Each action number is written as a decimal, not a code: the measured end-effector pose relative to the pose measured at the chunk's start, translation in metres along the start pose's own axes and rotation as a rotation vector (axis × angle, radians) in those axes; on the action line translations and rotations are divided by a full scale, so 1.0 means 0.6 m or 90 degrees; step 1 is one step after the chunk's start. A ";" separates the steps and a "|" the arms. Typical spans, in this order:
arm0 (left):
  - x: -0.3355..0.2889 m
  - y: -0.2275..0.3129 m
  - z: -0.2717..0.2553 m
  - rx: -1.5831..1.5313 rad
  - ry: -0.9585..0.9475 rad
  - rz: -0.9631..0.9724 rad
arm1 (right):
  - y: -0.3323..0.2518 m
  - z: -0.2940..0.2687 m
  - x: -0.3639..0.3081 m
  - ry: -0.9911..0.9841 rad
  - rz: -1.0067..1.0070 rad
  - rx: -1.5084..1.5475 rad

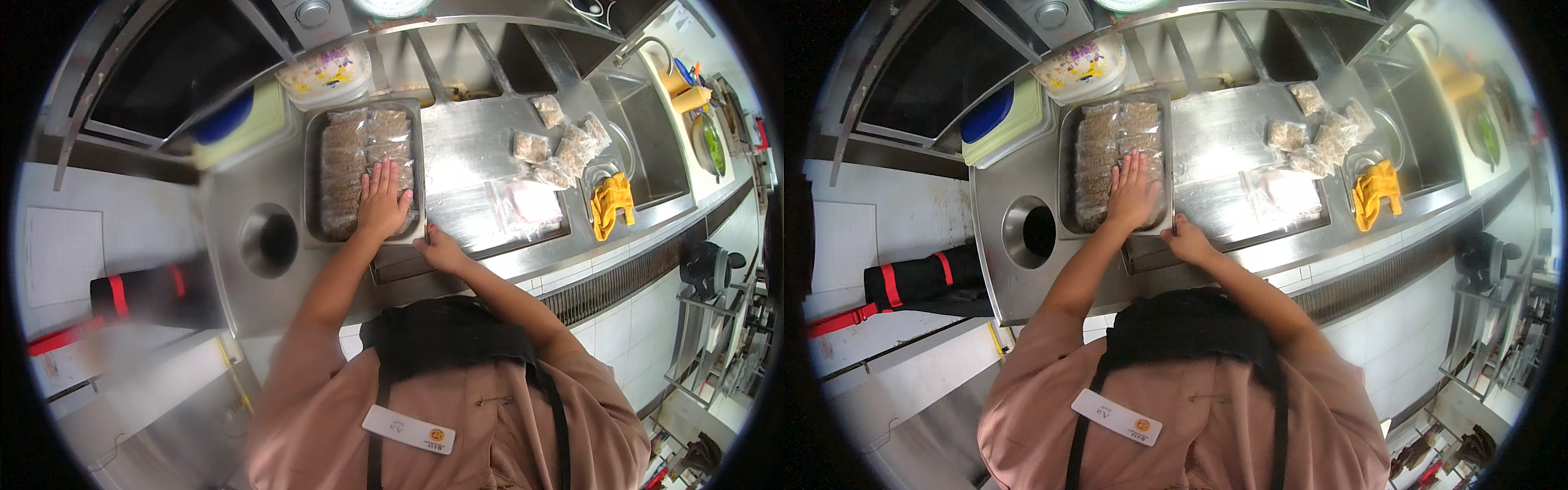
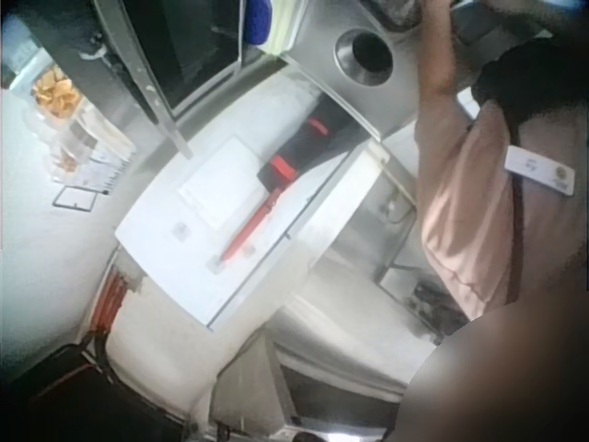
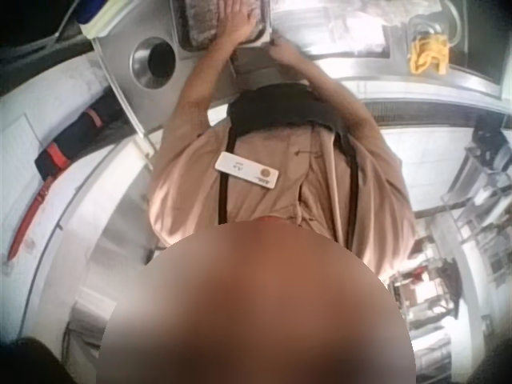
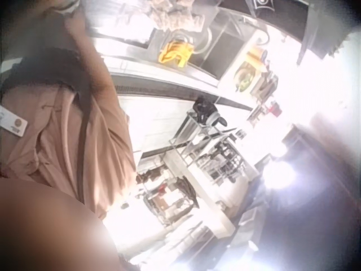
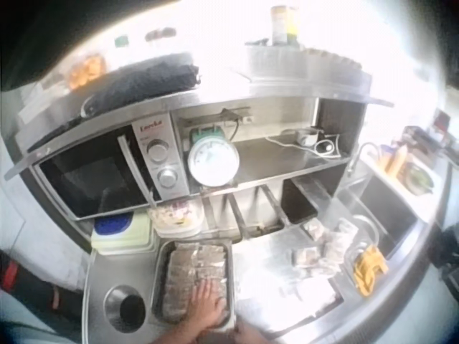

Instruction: The person arranges individually wrapped food items into a metal tray, places the tray into a refrigerator, then wipes the stainless steel countertop and sink area with a yellow cloth. The person rinses the cloth and continues wiping the surfaces.

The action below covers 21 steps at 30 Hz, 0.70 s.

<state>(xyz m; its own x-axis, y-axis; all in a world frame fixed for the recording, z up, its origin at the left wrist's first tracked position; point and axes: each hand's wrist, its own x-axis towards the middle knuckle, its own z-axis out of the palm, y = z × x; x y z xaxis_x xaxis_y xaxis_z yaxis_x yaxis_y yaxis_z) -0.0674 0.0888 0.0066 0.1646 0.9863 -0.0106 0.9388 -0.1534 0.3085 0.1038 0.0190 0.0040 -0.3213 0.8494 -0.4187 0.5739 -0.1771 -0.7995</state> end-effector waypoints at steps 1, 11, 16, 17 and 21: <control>0.001 -0.001 0.001 -0.014 -0.050 -0.008 | 0.001 -0.001 0.001 -0.008 0.012 -0.012; 0.011 0.018 0.003 -0.126 -0.044 -0.035 | 0.026 -0.017 0.010 -0.008 0.086 0.141; 0.019 -0.091 -0.056 -0.167 0.253 -0.164 | 0.020 -0.075 0.003 0.000 0.143 0.055; 0.015 -0.109 -0.057 -0.220 0.209 -0.215 | 0.016 -0.086 0.002 -0.012 0.147 0.021; -0.006 -0.121 -0.021 -0.358 0.184 -0.274 | -0.008 -0.091 0.000 0.078 0.068 -0.013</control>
<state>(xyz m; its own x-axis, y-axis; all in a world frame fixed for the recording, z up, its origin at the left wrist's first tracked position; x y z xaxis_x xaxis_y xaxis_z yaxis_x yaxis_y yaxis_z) -0.1402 0.0971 -0.0037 -0.3389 0.9407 -0.0139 0.5938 0.2253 0.7724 0.1421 0.0467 0.0311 -0.1639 0.8805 -0.4448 0.6154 -0.2612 -0.7437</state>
